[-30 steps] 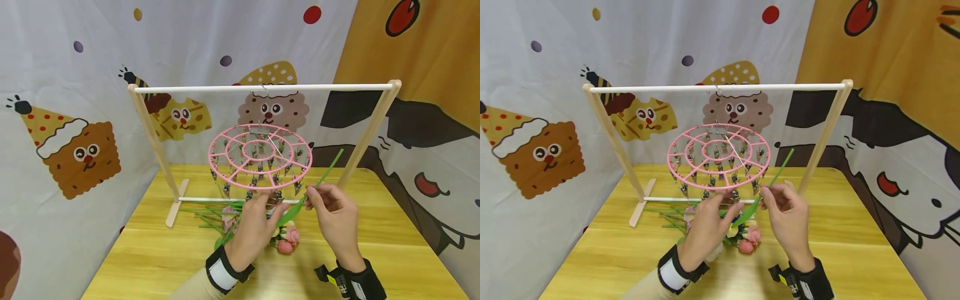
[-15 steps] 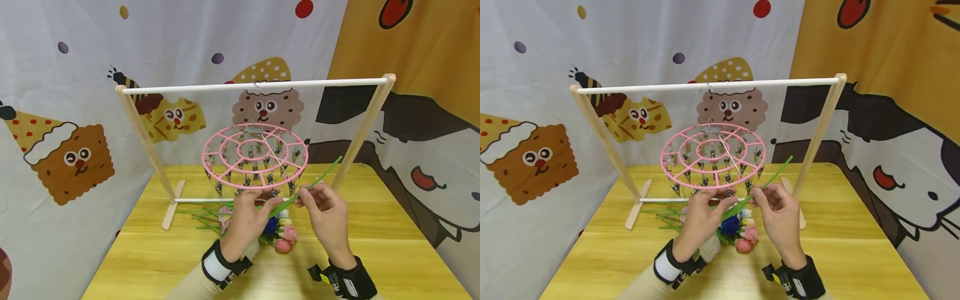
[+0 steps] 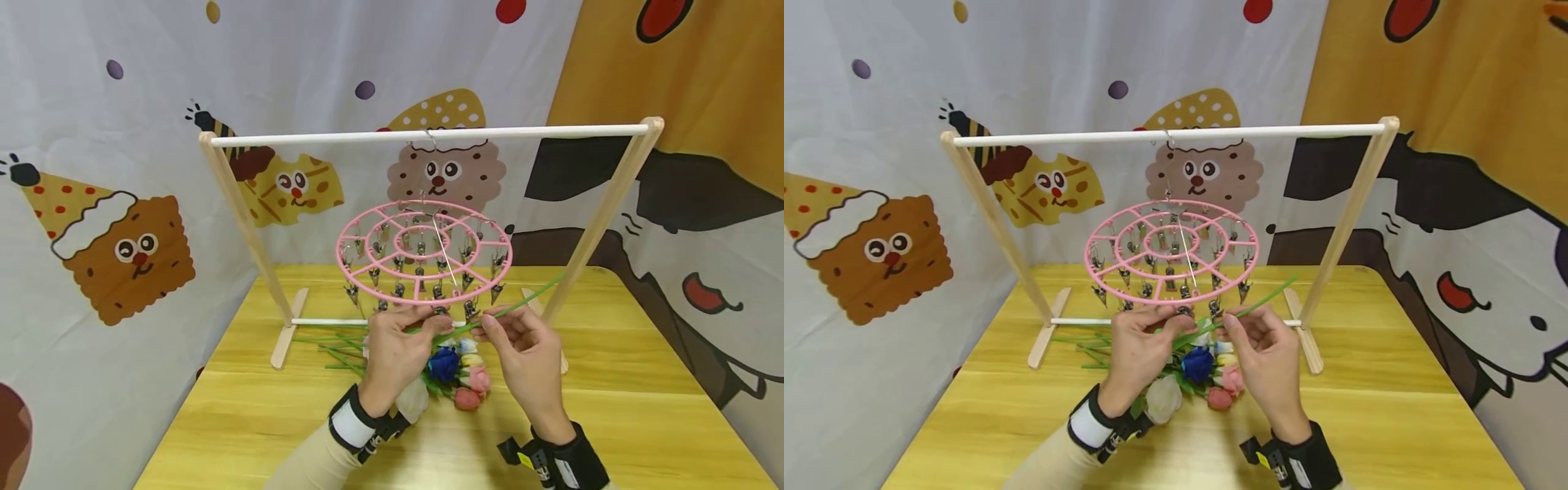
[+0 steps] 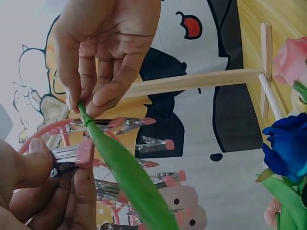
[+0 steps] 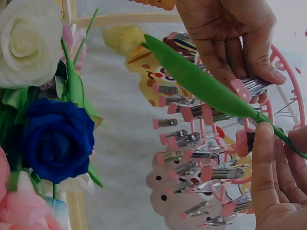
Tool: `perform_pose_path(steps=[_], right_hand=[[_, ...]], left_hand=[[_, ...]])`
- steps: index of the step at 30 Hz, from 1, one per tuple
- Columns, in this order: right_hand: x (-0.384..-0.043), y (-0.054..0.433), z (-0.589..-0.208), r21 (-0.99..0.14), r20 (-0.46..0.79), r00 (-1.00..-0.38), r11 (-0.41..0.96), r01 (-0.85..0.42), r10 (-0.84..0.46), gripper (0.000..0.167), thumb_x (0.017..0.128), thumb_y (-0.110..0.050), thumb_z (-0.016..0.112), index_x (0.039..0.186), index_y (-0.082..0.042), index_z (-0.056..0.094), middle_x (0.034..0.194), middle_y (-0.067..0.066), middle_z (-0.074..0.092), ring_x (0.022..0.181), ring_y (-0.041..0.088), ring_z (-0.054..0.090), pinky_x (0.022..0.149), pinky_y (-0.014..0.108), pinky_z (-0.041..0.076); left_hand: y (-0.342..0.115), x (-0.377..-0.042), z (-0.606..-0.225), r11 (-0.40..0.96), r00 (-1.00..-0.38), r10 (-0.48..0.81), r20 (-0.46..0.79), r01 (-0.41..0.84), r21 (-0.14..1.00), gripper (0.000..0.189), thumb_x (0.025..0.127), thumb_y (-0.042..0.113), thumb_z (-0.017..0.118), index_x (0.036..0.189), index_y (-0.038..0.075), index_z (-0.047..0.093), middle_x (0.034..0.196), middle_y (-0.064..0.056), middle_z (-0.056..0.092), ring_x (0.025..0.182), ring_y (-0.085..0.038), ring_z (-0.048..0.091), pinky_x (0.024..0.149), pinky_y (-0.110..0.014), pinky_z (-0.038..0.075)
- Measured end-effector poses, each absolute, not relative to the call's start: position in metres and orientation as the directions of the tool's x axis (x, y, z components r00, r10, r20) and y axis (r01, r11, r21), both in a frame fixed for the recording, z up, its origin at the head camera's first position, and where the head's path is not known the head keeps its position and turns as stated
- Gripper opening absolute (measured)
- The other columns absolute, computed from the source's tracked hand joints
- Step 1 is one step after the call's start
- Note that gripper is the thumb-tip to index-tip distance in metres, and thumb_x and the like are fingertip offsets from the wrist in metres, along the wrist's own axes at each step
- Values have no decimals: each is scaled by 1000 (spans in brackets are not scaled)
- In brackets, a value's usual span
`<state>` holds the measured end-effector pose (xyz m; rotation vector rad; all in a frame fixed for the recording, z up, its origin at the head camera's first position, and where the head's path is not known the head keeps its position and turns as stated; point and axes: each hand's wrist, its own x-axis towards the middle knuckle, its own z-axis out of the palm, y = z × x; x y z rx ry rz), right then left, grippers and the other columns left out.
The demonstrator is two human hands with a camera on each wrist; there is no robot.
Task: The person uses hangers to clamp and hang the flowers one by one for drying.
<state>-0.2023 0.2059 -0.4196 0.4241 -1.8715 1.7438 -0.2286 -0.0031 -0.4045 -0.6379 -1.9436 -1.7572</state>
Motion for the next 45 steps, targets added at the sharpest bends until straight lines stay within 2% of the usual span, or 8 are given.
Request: perform_pose_path(steps=[7, 10, 14, 19, 24, 30, 37, 45], right_hand=[[-202, 201, -423, -822, 567, -816, 133, -553, 111, 11, 109, 11, 73, 119, 10, 77, 98, -5, 87, 87, 10, 87, 81, 27, 72], [-201, 199, -424, -831, 554, -825, 138, -539, 111, 12, 109, 10, 74, 120, 8, 78, 99, -7, 87, 88, 10, 87, 81, 27, 72], [-200, 198, -427, -834, 548, -831, 137, -534, 96, 13, 109, 9, 74, 122, 7, 79, 101, 1, 89, 89, 11, 88, 75, 22, 69], [-201, 196, -429, -828, 557, -828, 123, -547, 71, 15, 109, 11, 74, 123, 9, 79, 104, 4, 90, 90, 14, 89, 73, 27, 70], [-201, 193, -428, -832, 548, -833, 148, -534, 78, 13, 107, 8, 79, 118, 2, 81, 100, -3, 90, 85, 13, 88, 58, 26, 64], [-201, 189, -426, -833, 547, -832, 154, -532, 87, 11, 107, 7, 79, 115, 2, 84, 97, 12, 90, 84, 14, 88, 63, 27, 67], [-201, 184, -427, -847, 527, -838, 158, -507, 142, 9, 105, 5, 83, 112, 0, 86, 93, 4, 90, 83, 12, 88, 77, 26, 71], [-201, 181, -426, -868, 495, -854, 118, -482, 158, 9, 105, 3, 84, 114, -1, 85, 95, 9, 89, 87, 17, 88, 82, 28, 72]], left_hand=[[-6, -236, -411, 58, -789, 14, 614, 614, 788, 10, 100, 8, 93, 107, 1, 93, 96, -15, 90, 70, -33, 86, 53, -16, 50], [-6, -237, -411, 21, -794, 12, 608, 608, 794, 9, 101, 7, 92, 106, 0, 93, 96, -16, 90, 75, -30, 88, 59, -17, 58], [-7, -238, -411, -38, -797, 16, 604, 603, 797, 10, 103, 7, 90, 107, -2, 92, 99, -18, 90, 87, -20, 90, 73, -25, 71], [-8, -238, -410, -76, -807, 11, 591, 589, 805, 10, 104, 6, 89, 109, -3, 92, 100, -21, 89, 90, -11, 89, 75, -24, 70], [-7, -239, -410, -61, -798, -3, 602, 601, 797, 9, 103, 5, 89, 108, -1, 92, 97, -20, 89, 84, -12, 88, 67, -19, 64], [-6, -239, -412, -71, -779, -6, 626, 625, 777, 9, 103, 2, 89, 108, -3, 92, 95, -22, 88, 77, -8, 85, 62, -18, 61], [-5, -239, -413, -117, -799, 8, 601, 596, 794, 12, 103, 1, 88, 113, -5, 91, 101, -25, 88, 91, -5, 87, 77, -26, 72], [-7, -238, -414, -100, -816, 10, 578, 574, 813, 13, 104, 3, 87, 115, -4, 91, 104, -24, 88, 92, -8, 88, 79, -28, 73]])
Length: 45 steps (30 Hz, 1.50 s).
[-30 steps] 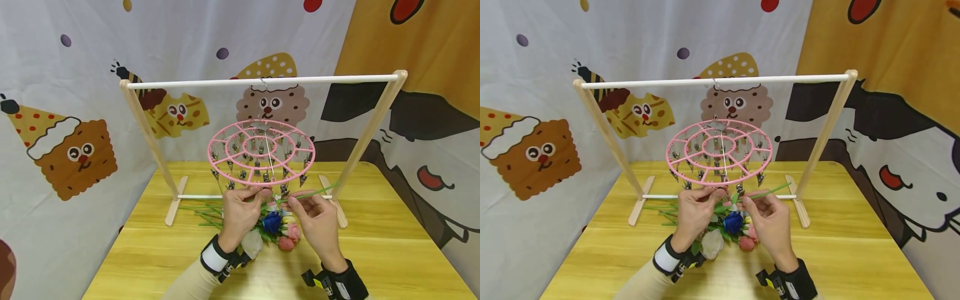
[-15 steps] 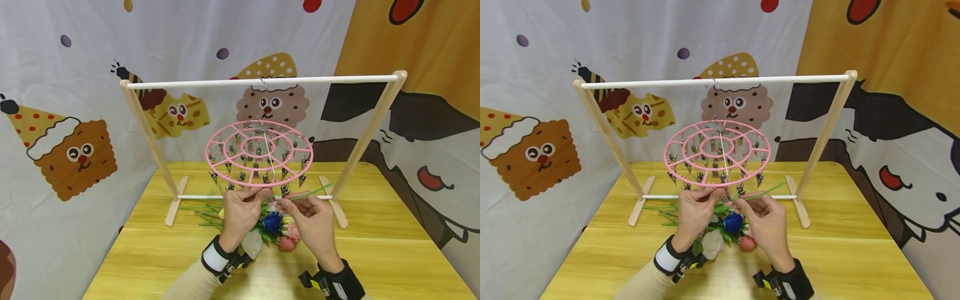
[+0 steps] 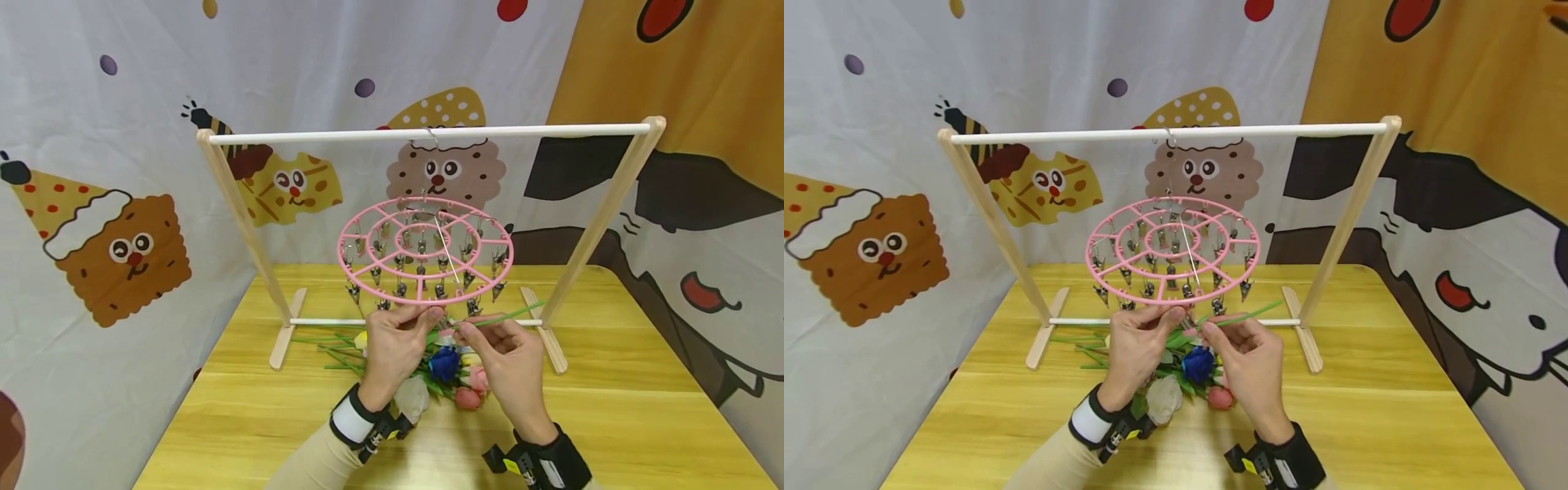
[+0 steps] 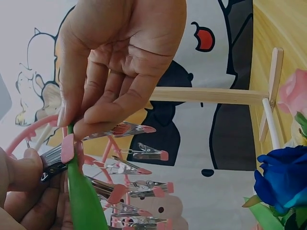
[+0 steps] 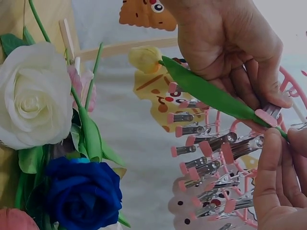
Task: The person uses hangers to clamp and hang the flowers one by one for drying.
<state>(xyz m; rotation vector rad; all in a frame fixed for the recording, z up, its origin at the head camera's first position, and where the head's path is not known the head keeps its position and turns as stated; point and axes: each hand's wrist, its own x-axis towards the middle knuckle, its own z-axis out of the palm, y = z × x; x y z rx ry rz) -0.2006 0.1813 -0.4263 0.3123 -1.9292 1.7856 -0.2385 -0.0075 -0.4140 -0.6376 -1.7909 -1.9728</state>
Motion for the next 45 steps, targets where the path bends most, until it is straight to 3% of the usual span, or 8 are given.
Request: perform_pose_path(steps=[4, 9, 16, 22, 33, 40, 45], right_hand=[[-200, 181, -426, -870, 492, -853, 133, -475, 171, 9, 106, 2, 83, 114, 0, 85, 96, 18, 87, 85, 16, 87, 81, 27, 71], [-199, 180, -427, -869, 494, -851, 138, -475, 180, 10, 106, 3, 83, 115, -1, 86, 94, 15, 87, 82, 19, 86, 77, 25, 70], [-199, 181, -427, -879, 478, -861, 101, -467, 174, 11, 106, 5, 82, 117, 2, 83, 97, 14, 88, 85, 16, 86, 79, 25, 70], [-201, 183, -429, -875, 483, -862, 116, -470, 153, 12, 105, 6, 83, 117, 3, 83, 100, 1, 89, 88, 15, 87, 80, 24, 70], [-198, 186, -432, -852, 520, -851, 121, -510, 73, 20, 104, 10, 82, 122, 2, 82, 112, -13, 87, 98, 11, 85, 86, 22, 69], [-197, 189, -435, -836, 542, -840, 122, -536, 28, 23, 104, 11, 81, 125, 2, 80, 118, -8, 87, 105, 10, 85, 93, 25, 70], [-196, 192, -437, -827, 549, -836, 152, -540, 14, 23, 104, 11, 81, 124, 0, 80, 118, 10, 85, 106, 10, 84, 96, 24, 69]], left_hand=[[-7, -239, -415, -114, -814, 8, 581, 577, 809, 13, 104, 2, 87, 115, -4, 90, 104, -25, 88, 93, -6, 87, 81, -29, 73], [-7, -238, -415, -141, -816, 13, 578, 571, 809, 14, 104, -1, 86, 117, -6, 89, 103, -27, 87, 93, -7, 88, 82, -29, 73], [-10, -236, -413, -69, -855, 69, 514, 510, 858, 15, 107, 6, 85, 119, 0, 91, 103, -23, 89, 82, -15, 86, 69, -18, 61], [-13, -236, -415, -20, -876, 133, 464, 466, 885, 18, 110, 12, 83, 123, 2, 90, 112, -20, 90, 94, -13, 86, 77, -19, 61], [-22, -236, -416, -55, -855, 212, 473, 473, 879, 23, 113, 10, 79, 132, 0, 84, 126, -22, 87, 110, -18, 87, 93, -24, 69], [-27, -237, -414, -15, -834, 229, 502, 512, 859, 24, 113, 10, 78, 134, 0, 84, 128, -20, 86, 113, -15, 85, 100, -27, 70], [-31, -237, -415, 16, -817, 234, 527, 545, 838, 22, 113, 10, 77, 133, 3, 84, 129, -17, 87, 117, -20, 85, 104, -31, 70]])
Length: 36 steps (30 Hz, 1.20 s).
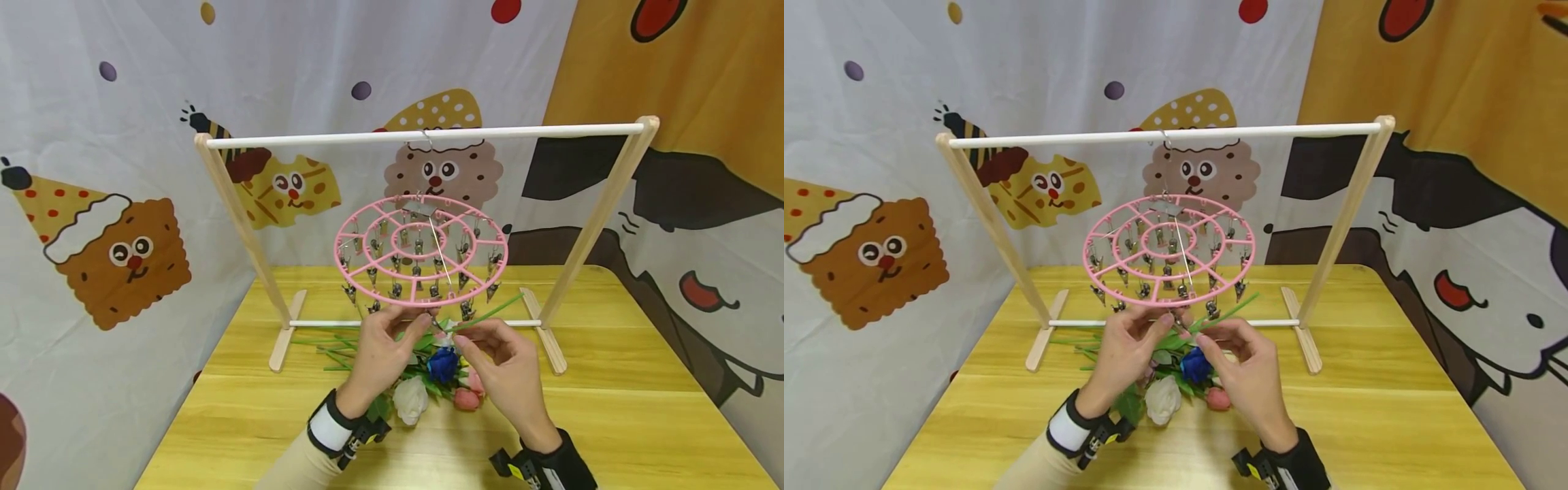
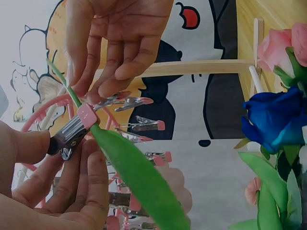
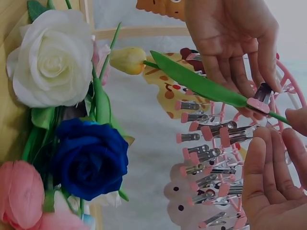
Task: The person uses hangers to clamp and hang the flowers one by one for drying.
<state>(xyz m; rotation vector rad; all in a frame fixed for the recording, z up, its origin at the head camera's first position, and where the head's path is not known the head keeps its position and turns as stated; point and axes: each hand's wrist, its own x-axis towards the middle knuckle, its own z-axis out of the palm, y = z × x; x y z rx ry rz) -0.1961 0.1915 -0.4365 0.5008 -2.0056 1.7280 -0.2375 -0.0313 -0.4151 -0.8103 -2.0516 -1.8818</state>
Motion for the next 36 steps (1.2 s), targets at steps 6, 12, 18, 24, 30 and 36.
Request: perform_pose_path(steps=[6, 12, 18, 24, 30, 36], right_hand=[[-196, 197, -442, -806, 567, -824, 205, -555, -1, 28, 103, 11, 82, 126, -4, 81, 122, 21, 82, 107, 9, 81, 95, 21, 66], [-196, 202, -447, -791, 577, -816, 234, -565, -17, 27, 103, 10, 82, 126, -5, 82, 123, 8, 85, 108, 11, 81, 96, 20, 65], [-194, 206, -451, -793, 564, -825, 258, -552, -34, 26, 104, 5, 84, 126, -8, 81, 126, 4, 85, 110, 15, 81, 97, 20, 65], [-194, 210, -458, -767, 587, -809, 299, -567, -26, 27, 103, 7, 84, 125, -8, 83, 121, 11, 85, 104, 11, 79, 96, 19, 64], [-194, 214, -463, -758, 590, -807, 336, -559, -11, 32, 101, 7, 86, 124, -14, 84, 121, 3, 85, 102, 9, 79, 95, 17, 63], [-196, 218, -468, -734, 597, -802, 390, -555, -18, 35, 101, 5, 88, 124, -21, 85, 123, 7, 86, 102, 9, 80, 94, 18, 63]], left_hand=[[-38, -238, -416, 20, -819, 229, 526, 545, 839, 21, 114, 10, 77, 133, 6, 85, 128, -15, 87, 116, -17, 85, 99, -29, 70], [-46, -240, -418, 43, -812, 210, 545, 565, 824, 20, 114, 8, 76, 132, 5, 85, 126, -16, 87, 114, -15, 84, 97, -29, 71], [-55, -241, -418, 47, -804, 201, 560, 579, 814, 20, 114, 6, 75, 132, 4, 84, 126, -21, 86, 111, -13, 83, 98, -29, 70], [-63, -243, -418, 31, -792, 174, 585, 599, 801, 21, 114, 2, 73, 132, 0, 83, 126, -23, 85, 110, -9, 81, 97, -26, 69], [-73, -246, -419, 14, -803, 158, 575, 584, 812, 23, 114, 1, 71, 135, -4, 81, 129, -25, 84, 110, -6, 80, 97, -24, 68], [-84, -249, -420, 42, -812, 137, 567, 577, 816, 25, 116, 2, 68, 137, -2, 81, 118, -25, 83, 89, -7, 74, 77, -20, 63]])
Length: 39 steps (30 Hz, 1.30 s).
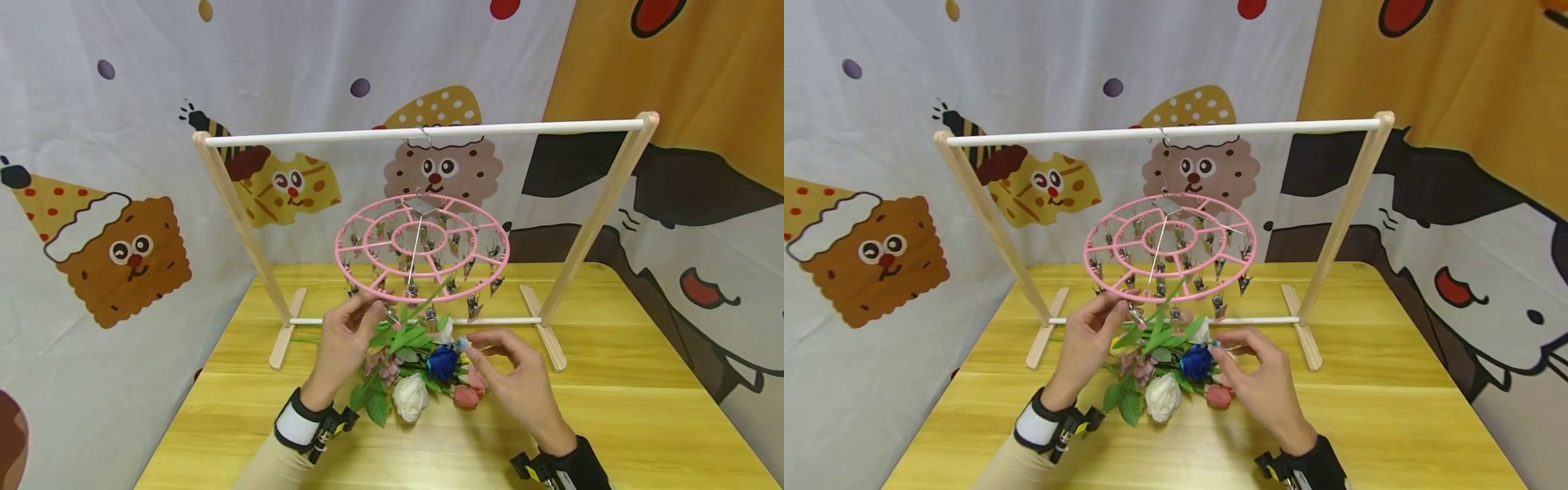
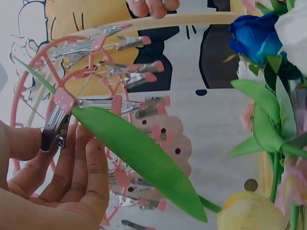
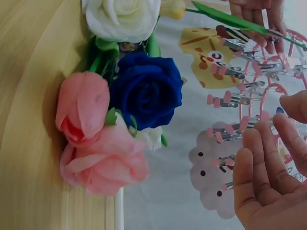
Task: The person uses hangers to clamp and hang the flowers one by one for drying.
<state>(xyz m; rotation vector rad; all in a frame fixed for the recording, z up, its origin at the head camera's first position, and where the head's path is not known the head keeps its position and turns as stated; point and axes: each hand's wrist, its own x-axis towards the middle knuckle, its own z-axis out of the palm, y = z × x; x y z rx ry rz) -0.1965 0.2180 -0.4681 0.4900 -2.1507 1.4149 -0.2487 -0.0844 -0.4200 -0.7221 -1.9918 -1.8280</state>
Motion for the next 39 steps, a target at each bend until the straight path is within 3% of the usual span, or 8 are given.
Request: perform_pose_path(steps=[3, 9, 17, 22, 26, 30, 34, 39], right_hand=[[-197, 220, -470, -707, 605, -796, 440, -554, -31, 36, 100, 2, 89, 124, -24, 85, 125, 3, 86, 106, 10, 79, 95, 16, 63], [-198, 222, -475, -622, 627, -772, 530, -576, -105, 39, 98, 0, 92, 127, -24, 84, 127, -1, 85, 114, 17, 79, 99, 14, 59], [-201, 224, -481, -525, 619, -758, 609, -594, -205, 40, 95, -2, 95, 128, -21, 84, 125, -2, 84, 108, 19, 79, 89, 21, 63], [-201, 218, -481, -480, 581, -765, 641, -599, -279, 36, 94, -6, 97, 127, -16, 85, 126, -3, 82, 103, 15, 76, 80, 36, 66], [-202, 209, -480, -425, 543, -759, 663, -617, -358, 35, 97, -11, 96, 130, -16, 85, 128, -3, 80, 109, 16, 77, 91, 42, 70], [-202, 199, -478, -430, 500, -759, 642, -635, -416, 35, 101, -14, 94, 133, -18, 82, 131, -3, 79, 112, 18, 78, 84, 35, 70], [-201, 187, -476, -448, 468, -757, 616, -648, -456, 34, 103, -15, 93, 134, -21, 81, 134, 0, 78, 96, 17, 76, 68, 24, 61], [-202, 173, -476, -399, 447, -743, 633, -664, -498, 33, 105, -20, 91, 137, -22, 81, 138, 0, 77, 118, 18, 78, 95, 37, 71]], left_hand=[[-90, -250, -419, 51, -813, 121, 570, 579, 814, 26, 118, 3, 66, 138, 0, 81, 115, -26, 82, 83, -9, 71, 72, -21, 60], [-100, -254, -417, 50, -824, 116, 555, 562, 825, 28, 122, 8, 60, 140, 0, 80, 122, -26, 83, 96, -7, 81, 91, -27, 70], [-111, -260, -412, 29, -838, 97, 537, 542, 840, 30, 124, 10, 57, 141, -2, 79, 115, 3, 83, 94, -12, 80, 93, -29, 70], [-118, -261, -411, 36, -846, 88, 526, 531, 847, 31, 123, 9, 57, 143, -5, 78, 123, -16, 85, 102, -12, 82, 97, -28, 70], [-124, -259, -413, 62, -858, 80, 508, 513, 856, 32, 123, 11, 59, 146, -4, 76, 140, -26, 80, 112, -10, 83, 102, -27, 70], [-133, -253, -421, 178, -869, 64, 491, 494, 851, 33, 124, 15, 59, 150, 2, 75, 146, -22, 80, 120, -17, 84, 104, -27, 69], [-141, -242, -431, 411, -907, 22, 421, 392, 823, 27, 123, 18, 63, 141, 6, 79, 134, -13, 86, 117, -30, 85, 95, -27, 68], [-142, -227, -445, 665, -953, 53, 298, 256, 702, 11, 116, 14, 73, 118, 9, 83, 104, -6, 86, 93, -20, 81, 74, -28, 61]])
